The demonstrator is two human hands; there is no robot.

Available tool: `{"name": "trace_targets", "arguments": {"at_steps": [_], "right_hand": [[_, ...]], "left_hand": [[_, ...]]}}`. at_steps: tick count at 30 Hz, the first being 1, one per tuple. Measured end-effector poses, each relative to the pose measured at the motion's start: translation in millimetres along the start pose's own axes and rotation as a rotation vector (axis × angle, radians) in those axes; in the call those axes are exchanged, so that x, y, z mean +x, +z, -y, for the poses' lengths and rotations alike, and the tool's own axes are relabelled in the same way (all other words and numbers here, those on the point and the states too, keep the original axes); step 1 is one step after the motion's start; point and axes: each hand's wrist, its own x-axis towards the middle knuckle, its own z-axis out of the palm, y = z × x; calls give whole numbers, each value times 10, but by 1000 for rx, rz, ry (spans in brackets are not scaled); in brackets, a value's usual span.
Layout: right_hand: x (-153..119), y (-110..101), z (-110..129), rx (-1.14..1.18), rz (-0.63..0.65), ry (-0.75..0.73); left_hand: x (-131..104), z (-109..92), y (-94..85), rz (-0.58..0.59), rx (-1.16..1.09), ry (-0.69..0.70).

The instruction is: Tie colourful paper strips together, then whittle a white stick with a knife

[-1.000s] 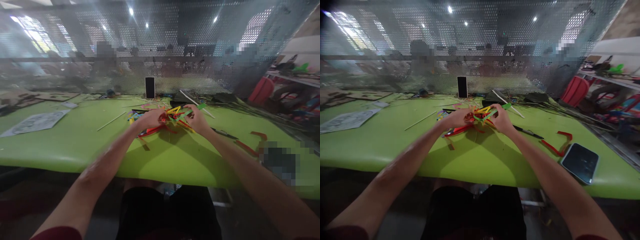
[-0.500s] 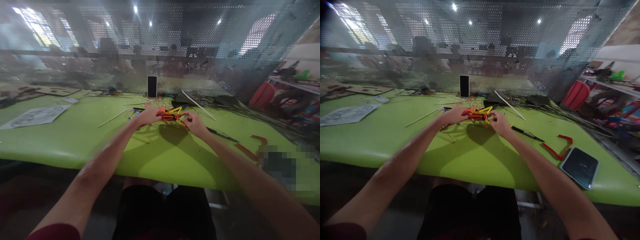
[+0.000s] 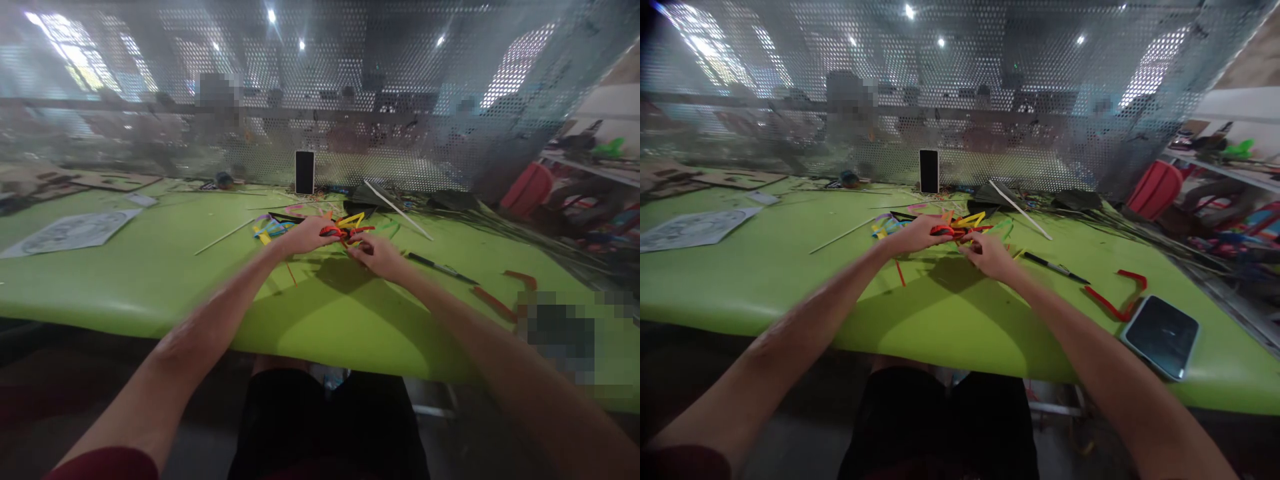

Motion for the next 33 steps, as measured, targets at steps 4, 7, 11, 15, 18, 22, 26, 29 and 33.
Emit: {"name": "trace_targets", "arguments": {"at_steps": [4, 7, 11, 15, 18, 22, 26, 29, 33], "right_hand": [[4, 2, -11, -171, -33, -63], [15, -16, -41, -179, -38, -71], [10, -7, -53, -5, -18, -55], [-32, 38, 8, 114, 3, -100], [-63, 61, 55, 106, -9, -102], [-65, 71, 49, -57, -18, -192], [-46, 70, 18, -170, 17, -227], [-46, 51, 33, -158, 3, -212], [-77, 41, 102, -171, 25, -227]], "left_hand": [[-3, -32, 37, -19, 8, -3], [-23, -53, 31, -8, -16, -11], [-45, -104, 8, -10, -35, -22], [-35, -126, 24, 4, 30, -28], [-26, -127, 50, 21, 43, -28], [-30, -131, 67, 39, 38, -8], [-42, -137, 48, 62, 18, 13], [-47, -163, 12, 62, 5, 9], [-41, -210, -39, 39, 44, 2]]}}
